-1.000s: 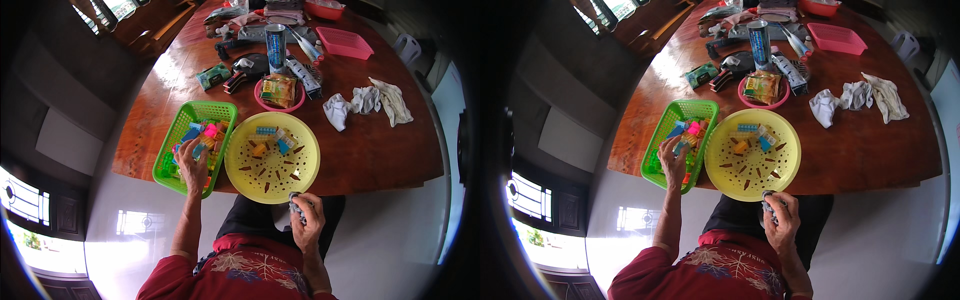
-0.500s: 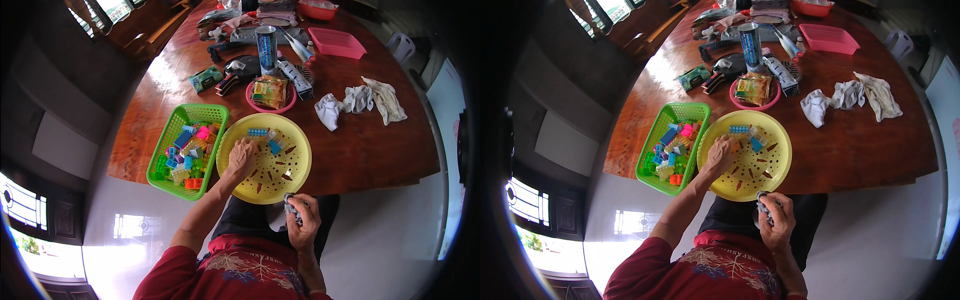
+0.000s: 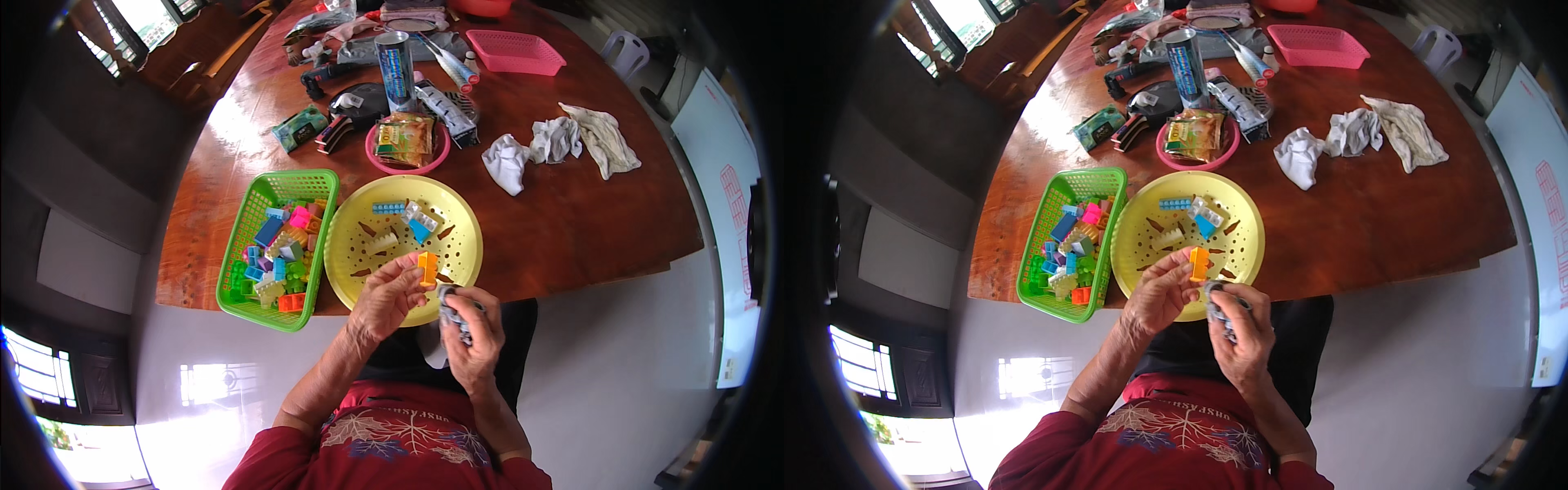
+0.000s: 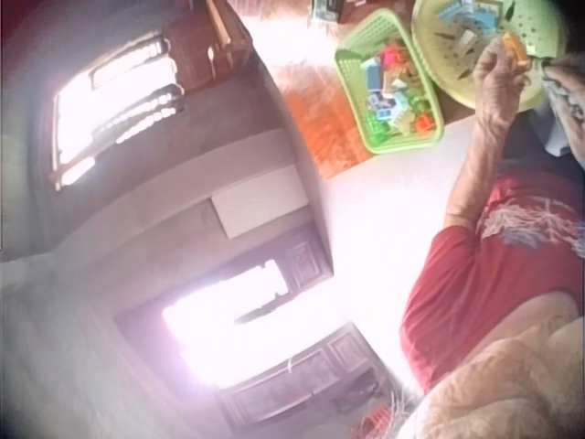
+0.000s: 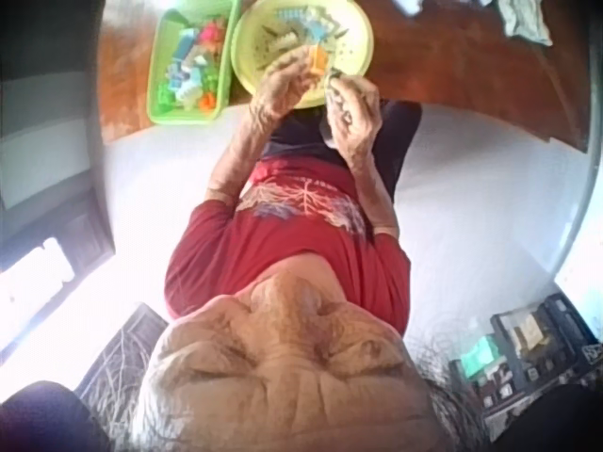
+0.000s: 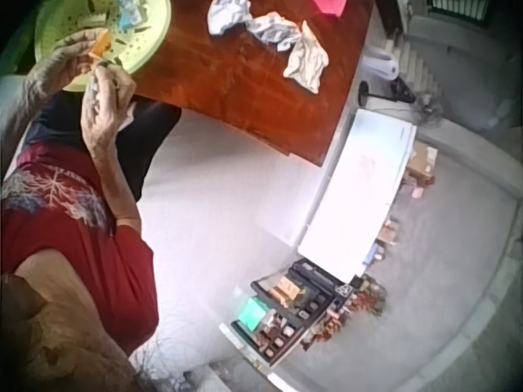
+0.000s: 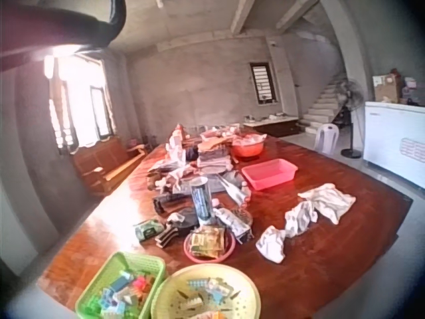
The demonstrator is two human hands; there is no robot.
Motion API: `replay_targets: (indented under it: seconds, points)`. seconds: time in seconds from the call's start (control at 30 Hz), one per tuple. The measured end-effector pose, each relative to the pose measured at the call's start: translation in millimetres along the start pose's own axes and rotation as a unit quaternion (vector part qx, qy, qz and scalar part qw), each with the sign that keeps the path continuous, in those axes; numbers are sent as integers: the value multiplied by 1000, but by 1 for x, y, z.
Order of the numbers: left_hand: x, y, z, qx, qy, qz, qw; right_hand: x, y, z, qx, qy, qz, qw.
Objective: The person sits at a wooden table and wipes small plastic building blocks with a grey cloth. They pick up blocks from a yellow colander, wipe them individually, and place them into a green basket. The person also wipes the inside of the yellow colander with the cloth.
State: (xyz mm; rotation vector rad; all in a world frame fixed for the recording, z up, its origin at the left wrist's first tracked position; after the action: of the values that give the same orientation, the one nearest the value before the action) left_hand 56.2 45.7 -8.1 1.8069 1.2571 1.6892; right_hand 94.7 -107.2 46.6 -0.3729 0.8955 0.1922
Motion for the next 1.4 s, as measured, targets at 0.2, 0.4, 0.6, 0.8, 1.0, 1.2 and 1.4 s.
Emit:
replay_targets:
  seconds: [0.2, 0.4, 0.6, 0.8, 1.0, 1.2, 1.4]
  points:
    - [-20, 24, -23, -1, 11, 1, 1000, 0, 12, 11, 18, -11, -15, 1000]
    - [-32, 21, -27, -7, 17, -26, 999, 11, 11, 33, 2, 55, 22, 998]
    - [-19, 9, -11, 32, 93, -77, 992, -18, 29, -3, -18, -83, -97, 992]
    - [-17, 18, -13, 28, 82, -50, 995, -4, 17, 3, 16, -26, -20, 999]
    - [-24, 22, -24, 20, 77, 12, 997, 10, 1, 26, 67, 27, 3, 997]
    - [-21, 24, -21, 34, 64, 5, 997, 11, 8, 20, 36, 5, 4, 999]
    - [-20, 21, -26, -16, 37, 31, 999, 3, 6, 8, 11, -14, 11, 1000]
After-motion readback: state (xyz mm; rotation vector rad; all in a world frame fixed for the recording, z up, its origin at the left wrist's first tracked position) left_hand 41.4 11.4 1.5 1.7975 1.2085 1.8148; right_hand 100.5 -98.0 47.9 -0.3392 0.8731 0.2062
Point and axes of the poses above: each hand's wrist, its own z-axis towards the middle knuckle, its own y-axis out of the palm, x = y × z, the point moved 5 cm from there along z, towards the middle knuckle, and after that the axes turned 3 degrees about y, right-handed, at the moved point
